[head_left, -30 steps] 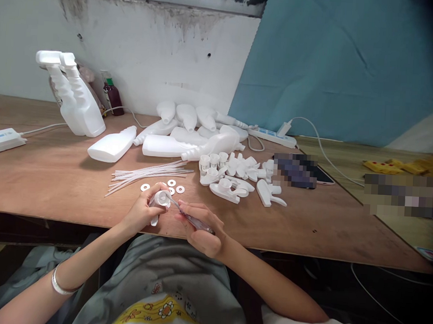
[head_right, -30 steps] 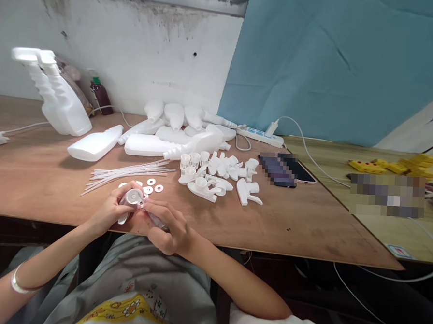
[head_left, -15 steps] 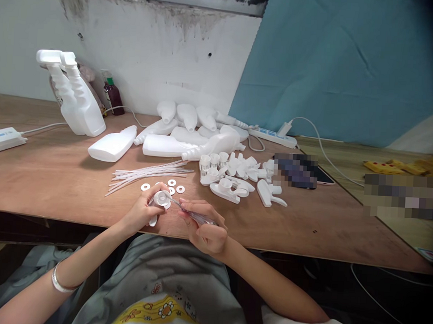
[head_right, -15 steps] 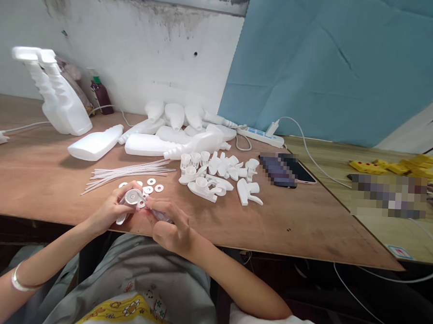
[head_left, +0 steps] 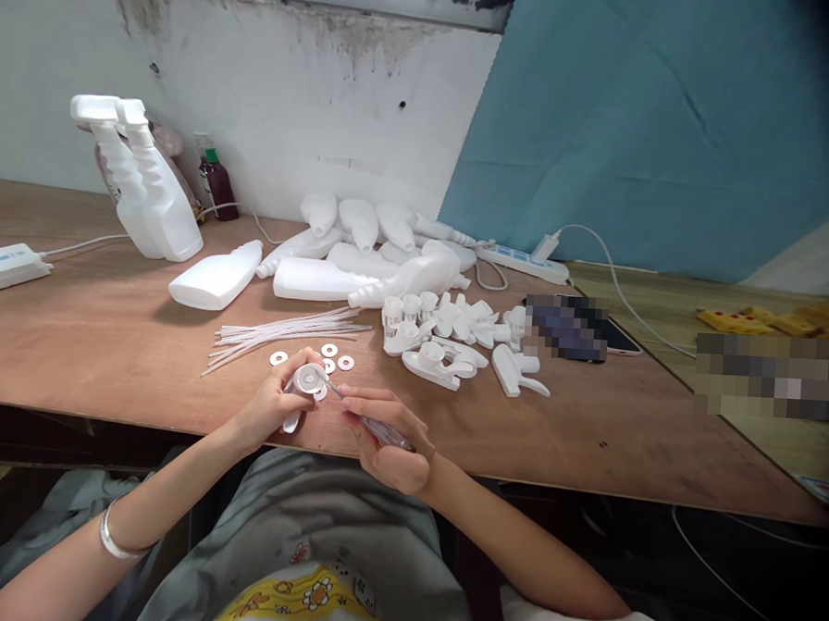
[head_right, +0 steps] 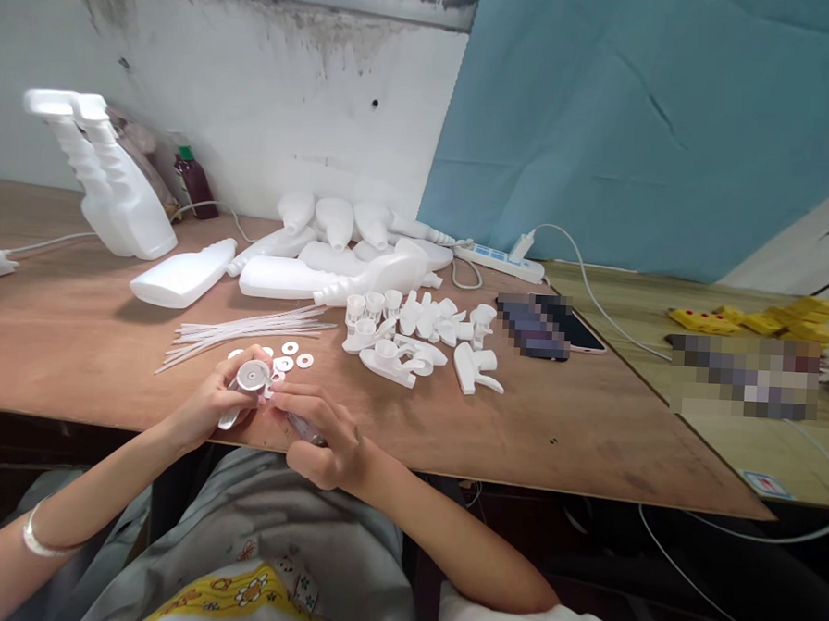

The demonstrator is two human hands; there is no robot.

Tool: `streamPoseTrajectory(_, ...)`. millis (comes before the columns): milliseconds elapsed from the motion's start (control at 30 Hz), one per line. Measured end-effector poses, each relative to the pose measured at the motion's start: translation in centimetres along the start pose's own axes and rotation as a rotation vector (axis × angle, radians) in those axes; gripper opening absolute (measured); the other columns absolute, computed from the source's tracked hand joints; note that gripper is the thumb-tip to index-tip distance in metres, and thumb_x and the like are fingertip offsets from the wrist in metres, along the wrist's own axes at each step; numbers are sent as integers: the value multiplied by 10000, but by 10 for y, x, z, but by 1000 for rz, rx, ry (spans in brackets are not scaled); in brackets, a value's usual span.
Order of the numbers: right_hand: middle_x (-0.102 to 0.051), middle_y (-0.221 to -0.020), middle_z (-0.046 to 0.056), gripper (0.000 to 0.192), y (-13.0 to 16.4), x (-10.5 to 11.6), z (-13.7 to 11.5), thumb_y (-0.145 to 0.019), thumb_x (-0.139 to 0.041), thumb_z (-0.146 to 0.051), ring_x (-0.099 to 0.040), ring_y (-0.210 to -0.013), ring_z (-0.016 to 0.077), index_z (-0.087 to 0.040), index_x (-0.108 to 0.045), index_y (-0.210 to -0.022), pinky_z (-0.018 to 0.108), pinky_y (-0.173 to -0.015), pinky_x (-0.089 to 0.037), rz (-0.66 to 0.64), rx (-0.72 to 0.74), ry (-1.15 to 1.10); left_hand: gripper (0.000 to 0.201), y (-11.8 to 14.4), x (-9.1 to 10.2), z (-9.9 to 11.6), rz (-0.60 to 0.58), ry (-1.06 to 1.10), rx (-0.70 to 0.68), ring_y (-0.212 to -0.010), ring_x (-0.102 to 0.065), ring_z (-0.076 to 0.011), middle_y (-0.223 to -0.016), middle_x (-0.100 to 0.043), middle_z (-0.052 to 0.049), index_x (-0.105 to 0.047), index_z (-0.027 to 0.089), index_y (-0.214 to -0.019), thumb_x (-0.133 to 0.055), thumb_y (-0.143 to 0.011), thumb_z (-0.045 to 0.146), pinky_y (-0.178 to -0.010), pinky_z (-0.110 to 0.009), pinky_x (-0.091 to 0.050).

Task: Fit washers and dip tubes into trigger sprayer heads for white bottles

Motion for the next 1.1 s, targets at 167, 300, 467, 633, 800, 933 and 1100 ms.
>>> streamPoseTrajectory(167, -639, -1039, 89, 404, -5, 5, 1, -765, -510, -6, -631, -977, 173, -160, -498, -1139, 265, -802, -565, 19, -31, -136, 248, 0, -1, -3, -24, 45, 17, -604, -361, -93, -678, -425, 49, -438, 183, -772, -577, -573, 130, -563, -202, -286)
streamPoseTrajectory(300, -637, -1055, 79, 392, 0, 3, 6, -759, -514, 8, -643, -951, 174, -195, -522, -1094, 266, -778, -574, 7, -56, -123, 257, 0, -2, -4, -22, 67, 41, -588, -362, -88, -670, -427, 55, -440, 184, -760, -589, -559, 127, -545, -201, -278)
streamPoseTrajectory(467, -643, -1043, 73, 381, 4, 3, 10, -752, -520, 14, -645, -946, 174, -192, -533, -1072, 265, -780, -572, 26, -83, -131, 271, 1, -2, -7, -10, 75, 72, -568, -341, -82, -643, -422, 66, -437, 188, -763, -598, -555, 125, -526, -198, -254)
streamPoseTrajectory(633, -639, -1061, 85, 403, -4, 4, 3, -754, -503, 3, -636, -968, 164, -168, -504, -1120, 253, -819, -556, 7, -60, -160, 290, 1, -3, -6, -32, 96, 73, -609, -365, -87, -649, -439, 63, -433, 183, -773, -598, -552, 95, -557, -193, -280)
streamPoseTrajectory(800, -618, -1048, 83, 345, -13, 13, -28, -735, -454, 17, -594, -1054, 219, -197, -509, -1000, 306, -812, -568, 56, 229, -168, 304, 1, -9, -10, -116, 184, 129, -556, -349, -76, -631, -438, 63, -429, 186, -778, -573, -532, 80, -509, -194, -257)
streamPoseTrajectory(933, -611, -1047, 75, 256, -14, 9, -19, -751, -460, 8, -611, -1023, 211, -211, -499, -879, 309, -784, -580, 41, 166, -185, 300, 0, -7, -12, -115, 190, 121, -564, -353, -77, -641, -424, 57, -431, 183, -768, -567, -522, 80, -506, -197, -254)
streamPoseTrajectory(1100, -602, -1035, -1, 300, -13, 20, -1, -758, -486, 51, -640, -953, 183, -235, -396, -751, 335, -718, -593, 244, 5, -293, 310, 0, -7, -13, -106, 102, 92, -602, -347, -79, -649, -414, 60, -436, 178, -773, -580, -511, 94, -543, -194, -266)
Point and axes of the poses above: each hand's wrist, its own y-axis away from the middle knuckle, its own x-axis out of the back of the hand, z = x × y, the point moved 10 cm from there along -y, towards the middle knuckle
